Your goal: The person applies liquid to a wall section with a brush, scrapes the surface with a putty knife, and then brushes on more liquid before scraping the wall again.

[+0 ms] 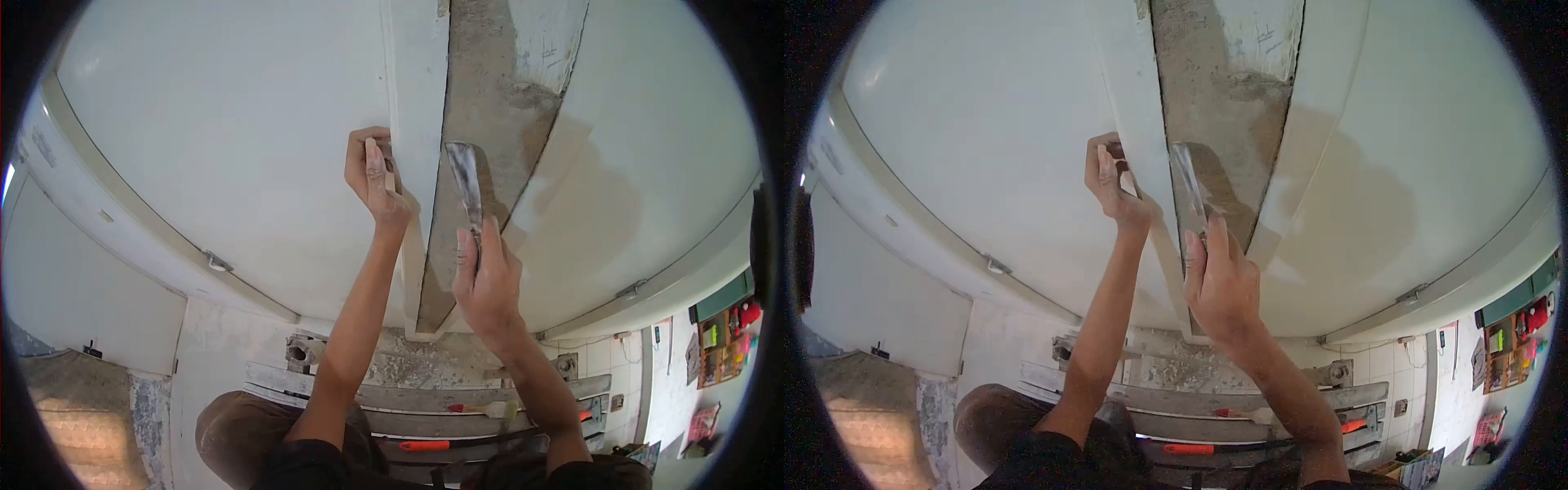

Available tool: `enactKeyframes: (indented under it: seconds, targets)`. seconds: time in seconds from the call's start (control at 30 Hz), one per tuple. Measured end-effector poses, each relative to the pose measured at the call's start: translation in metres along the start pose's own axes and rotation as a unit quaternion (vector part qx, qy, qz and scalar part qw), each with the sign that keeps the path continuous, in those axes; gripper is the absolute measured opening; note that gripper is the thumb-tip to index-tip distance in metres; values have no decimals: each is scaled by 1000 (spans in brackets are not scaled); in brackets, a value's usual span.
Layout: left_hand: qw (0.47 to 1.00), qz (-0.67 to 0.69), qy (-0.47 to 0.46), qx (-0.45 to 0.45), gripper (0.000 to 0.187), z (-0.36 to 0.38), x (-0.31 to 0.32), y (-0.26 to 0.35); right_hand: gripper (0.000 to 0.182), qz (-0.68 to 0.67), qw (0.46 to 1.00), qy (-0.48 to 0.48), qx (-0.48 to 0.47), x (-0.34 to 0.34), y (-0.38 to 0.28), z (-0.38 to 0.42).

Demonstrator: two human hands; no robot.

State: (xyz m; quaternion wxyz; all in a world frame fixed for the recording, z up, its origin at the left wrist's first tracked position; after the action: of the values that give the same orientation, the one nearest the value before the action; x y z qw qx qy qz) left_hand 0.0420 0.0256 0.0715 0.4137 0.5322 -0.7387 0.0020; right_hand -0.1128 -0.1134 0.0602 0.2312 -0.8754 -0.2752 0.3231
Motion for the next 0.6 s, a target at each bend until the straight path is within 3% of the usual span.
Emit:
enactKeyframes:
  seconds: [0.07,0.2,0.27,0.37,0.5,0.6]
  targets:
    - [996,-87,1,-12,47,2,-6,0,33,35,997,34,-53,4,-1,1]
    - [996,-89,-4,4,52,2,-3,4,35,22,999,13,-21,8,3,1]
    - [990,-122,3,72,62,3,2,15,34,57,997,37,-43,7,-1,2]
    - [989,-128,-33,69,70,3,7,16,33,62,998,16,-30,-1,-8,0]
    - [989,-128,-39,64,69,3,5,15,32,60,997,-17,-35,-22,-21,-14]
    - [988,-126,-43,75,69,4,6,17,27,50,997,-56,15,-33,-27,-25]
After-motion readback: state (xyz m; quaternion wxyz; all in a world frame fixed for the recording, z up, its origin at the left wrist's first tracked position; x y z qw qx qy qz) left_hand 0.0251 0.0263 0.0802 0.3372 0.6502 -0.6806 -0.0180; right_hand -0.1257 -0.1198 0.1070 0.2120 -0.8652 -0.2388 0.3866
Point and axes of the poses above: each hand's wrist, its own z-axis away from the middle knuckle, its own x-axis out of the palm, y = z × x, the point moved 9 cm from there along -z, towards the middle knuckle, and after that the axes turned 6 degrees about y, right-handed, at the moved point
